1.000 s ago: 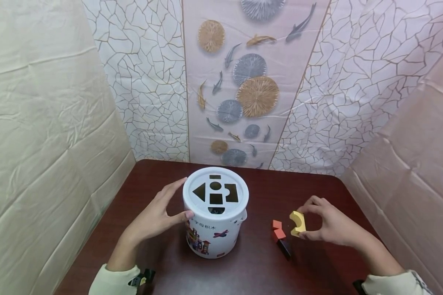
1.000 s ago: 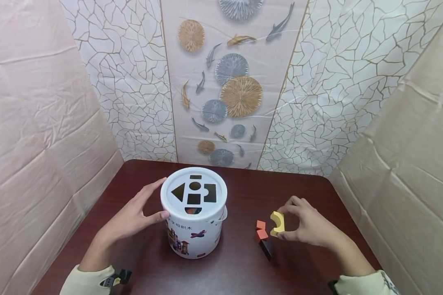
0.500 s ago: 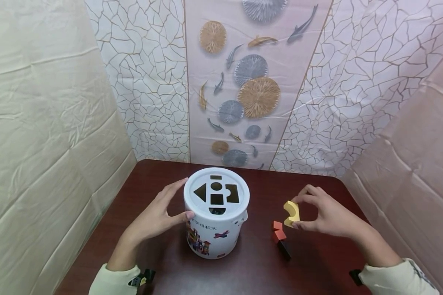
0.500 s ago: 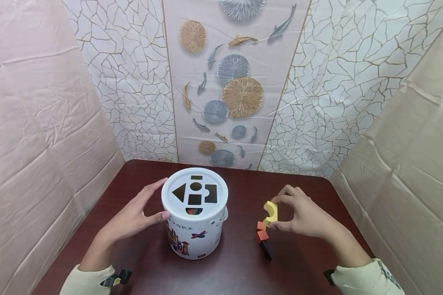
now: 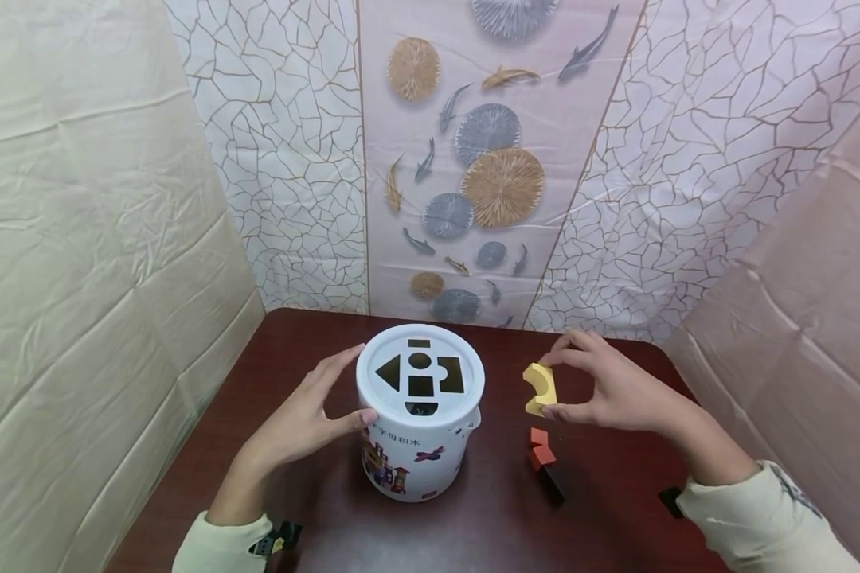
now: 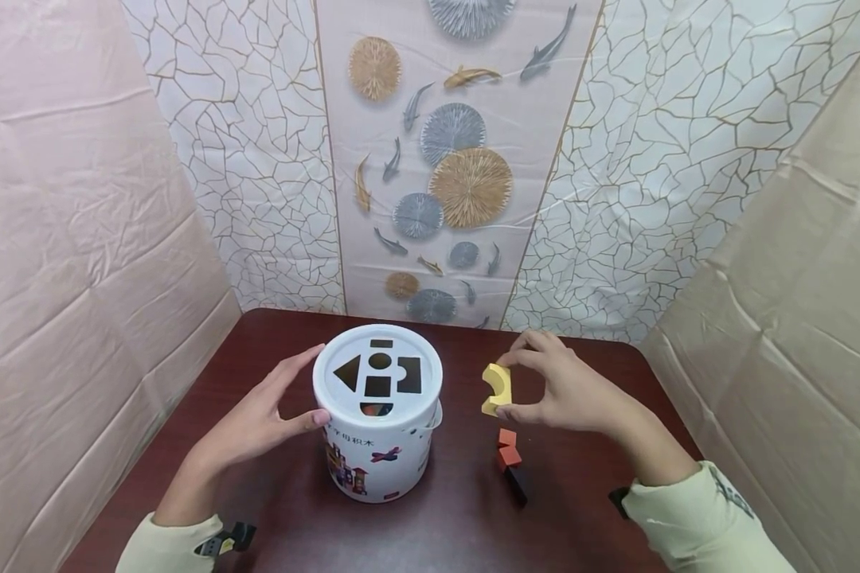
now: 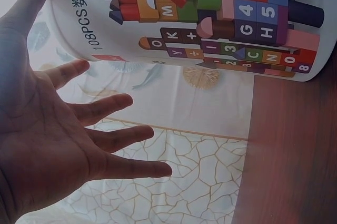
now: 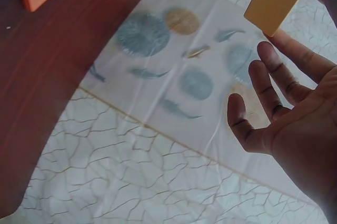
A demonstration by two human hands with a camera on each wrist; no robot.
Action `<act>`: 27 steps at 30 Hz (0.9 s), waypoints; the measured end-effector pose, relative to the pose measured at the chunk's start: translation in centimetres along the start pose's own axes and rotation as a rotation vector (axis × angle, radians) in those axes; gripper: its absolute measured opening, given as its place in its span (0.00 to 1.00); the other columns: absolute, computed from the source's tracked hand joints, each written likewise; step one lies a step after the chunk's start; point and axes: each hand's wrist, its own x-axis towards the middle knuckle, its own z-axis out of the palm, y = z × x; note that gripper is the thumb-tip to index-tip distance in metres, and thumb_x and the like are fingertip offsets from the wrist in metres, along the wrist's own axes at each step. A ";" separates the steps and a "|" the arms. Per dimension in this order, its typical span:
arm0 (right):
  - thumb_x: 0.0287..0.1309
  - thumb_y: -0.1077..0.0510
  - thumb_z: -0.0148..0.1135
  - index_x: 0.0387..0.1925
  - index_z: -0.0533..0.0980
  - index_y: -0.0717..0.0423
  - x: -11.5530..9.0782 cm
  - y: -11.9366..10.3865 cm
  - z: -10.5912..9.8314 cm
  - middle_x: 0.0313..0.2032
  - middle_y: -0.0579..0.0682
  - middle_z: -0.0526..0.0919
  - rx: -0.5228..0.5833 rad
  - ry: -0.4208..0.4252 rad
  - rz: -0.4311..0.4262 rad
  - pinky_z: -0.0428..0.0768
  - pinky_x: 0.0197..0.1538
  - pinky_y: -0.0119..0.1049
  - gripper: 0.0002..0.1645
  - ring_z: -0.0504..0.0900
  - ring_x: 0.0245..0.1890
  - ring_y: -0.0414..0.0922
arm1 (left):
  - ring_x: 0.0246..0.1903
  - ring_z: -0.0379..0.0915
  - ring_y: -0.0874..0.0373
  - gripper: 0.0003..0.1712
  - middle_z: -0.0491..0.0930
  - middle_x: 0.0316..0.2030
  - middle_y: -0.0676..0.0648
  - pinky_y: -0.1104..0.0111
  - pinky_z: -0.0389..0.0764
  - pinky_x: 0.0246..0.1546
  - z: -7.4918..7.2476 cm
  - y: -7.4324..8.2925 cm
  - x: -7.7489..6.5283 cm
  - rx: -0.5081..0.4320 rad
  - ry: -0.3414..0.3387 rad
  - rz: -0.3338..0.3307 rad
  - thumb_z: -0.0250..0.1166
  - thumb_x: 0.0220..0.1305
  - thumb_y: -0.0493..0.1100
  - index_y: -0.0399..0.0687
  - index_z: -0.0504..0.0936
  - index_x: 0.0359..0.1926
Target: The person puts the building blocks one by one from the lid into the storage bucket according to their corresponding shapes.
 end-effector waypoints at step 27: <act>0.52 0.46 0.89 0.57 0.87 0.41 5.0 -2.3 0.8 0.48 0.36 0.83 0.089 0.004 -0.070 0.83 0.55 0.42 0.30 0.79 0.51 0.37 | 0.84 0.57 0.39 0.60 0.59 0.86 0.53 0.23 0.68 0.73 0.0 -0.2 0.0 -0.003 0.004 0.013 0.77 0.62 0.74 0.78 0.55 0.88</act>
